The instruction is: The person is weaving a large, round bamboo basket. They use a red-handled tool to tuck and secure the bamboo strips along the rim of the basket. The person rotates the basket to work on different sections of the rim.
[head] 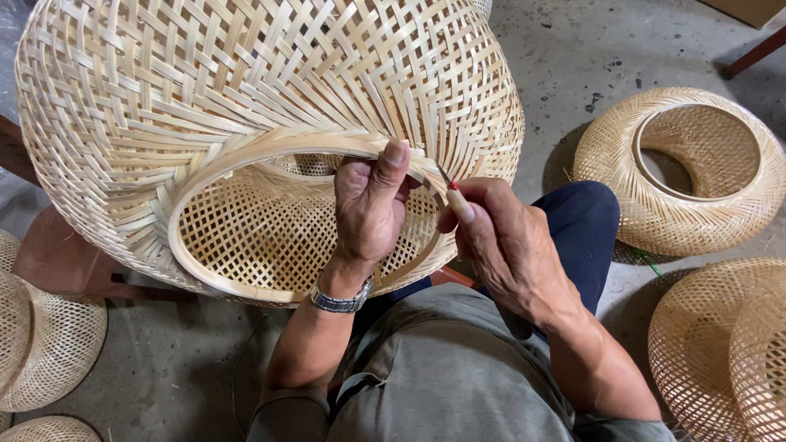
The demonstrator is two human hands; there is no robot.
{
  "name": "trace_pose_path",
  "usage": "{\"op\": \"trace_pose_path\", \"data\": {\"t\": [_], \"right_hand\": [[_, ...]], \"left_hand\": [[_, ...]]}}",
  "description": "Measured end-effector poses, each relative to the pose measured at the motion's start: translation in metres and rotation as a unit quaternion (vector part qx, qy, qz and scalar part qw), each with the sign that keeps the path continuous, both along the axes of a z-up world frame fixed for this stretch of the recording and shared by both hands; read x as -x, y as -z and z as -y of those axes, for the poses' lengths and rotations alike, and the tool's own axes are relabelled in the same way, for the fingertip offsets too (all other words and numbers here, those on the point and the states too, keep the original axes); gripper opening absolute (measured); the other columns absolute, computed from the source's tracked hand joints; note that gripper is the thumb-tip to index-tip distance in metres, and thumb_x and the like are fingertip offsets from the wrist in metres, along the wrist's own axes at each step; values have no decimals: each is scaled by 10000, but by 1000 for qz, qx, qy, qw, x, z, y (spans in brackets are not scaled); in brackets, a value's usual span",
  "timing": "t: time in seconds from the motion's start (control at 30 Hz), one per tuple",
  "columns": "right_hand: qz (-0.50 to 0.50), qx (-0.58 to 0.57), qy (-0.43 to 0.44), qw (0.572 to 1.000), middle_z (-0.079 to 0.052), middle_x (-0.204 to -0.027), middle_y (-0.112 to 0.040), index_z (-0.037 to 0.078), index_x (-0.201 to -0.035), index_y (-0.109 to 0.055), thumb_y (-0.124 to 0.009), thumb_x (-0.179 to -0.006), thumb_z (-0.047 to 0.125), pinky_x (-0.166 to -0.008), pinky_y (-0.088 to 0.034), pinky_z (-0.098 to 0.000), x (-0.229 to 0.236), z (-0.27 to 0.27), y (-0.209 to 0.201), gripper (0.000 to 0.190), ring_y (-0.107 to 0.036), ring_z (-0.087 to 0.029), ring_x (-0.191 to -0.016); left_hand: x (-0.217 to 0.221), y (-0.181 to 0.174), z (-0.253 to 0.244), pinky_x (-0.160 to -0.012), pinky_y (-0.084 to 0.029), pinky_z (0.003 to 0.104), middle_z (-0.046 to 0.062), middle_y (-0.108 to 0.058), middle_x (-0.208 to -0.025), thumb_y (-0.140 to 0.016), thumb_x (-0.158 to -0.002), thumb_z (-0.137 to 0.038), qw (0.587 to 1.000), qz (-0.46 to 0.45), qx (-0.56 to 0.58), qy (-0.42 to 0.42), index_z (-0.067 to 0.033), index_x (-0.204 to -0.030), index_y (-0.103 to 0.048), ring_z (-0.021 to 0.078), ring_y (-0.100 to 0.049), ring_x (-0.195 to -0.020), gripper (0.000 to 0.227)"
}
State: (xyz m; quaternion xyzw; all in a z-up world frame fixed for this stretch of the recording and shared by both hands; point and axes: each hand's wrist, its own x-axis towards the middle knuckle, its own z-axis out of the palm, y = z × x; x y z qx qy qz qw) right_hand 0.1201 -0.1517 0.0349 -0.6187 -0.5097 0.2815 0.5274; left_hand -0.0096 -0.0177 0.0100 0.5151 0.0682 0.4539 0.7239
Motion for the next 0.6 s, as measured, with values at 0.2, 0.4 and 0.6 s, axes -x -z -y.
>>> {"op": "trace_pose_path", "data": {"t": [0.2, 0.4, 0.6], "right_hand": [[122, -58, -6, 991, -124, -867, -744, 7, -1256, -597, -570, -1063, 134, -621, -565, -324, -5, -6, -6, 232, -740, -207, -693], [154, -23, 3, 988, -191, -888, -739, 4, -1217, -632, -628, -1028, 151, -639, -571, -371, -4, -8, -22, 240, -763, -293, -774], [172, -18, -7, 985, -201, -829, -719, -20, -1208, -636, -659, -1004, 163, -595, -549, -386, -4, -8, -30, 275, -741, -299, -704]], "left_hand": [[2, -1, 0, -710, -500, 250, 71, -658, -842, -613, -1174, -266, 1000, -7, 3, 7, 57, -942, -667, 108, -598, -755, 402], [2, -3, 1, -763, -537, 276, 55, -664, -895, -607, -1118, -279, 1000, -23, 7, 1, 21, -1017, -668, 118, -625, -808, 322], [4, 0, 1, -713, -495, 248, 34, -655, -827, -622, -1133, -286, 999, -38, -2, -7, 16, -1007, -674, 76, -593, -726, 331]]}}
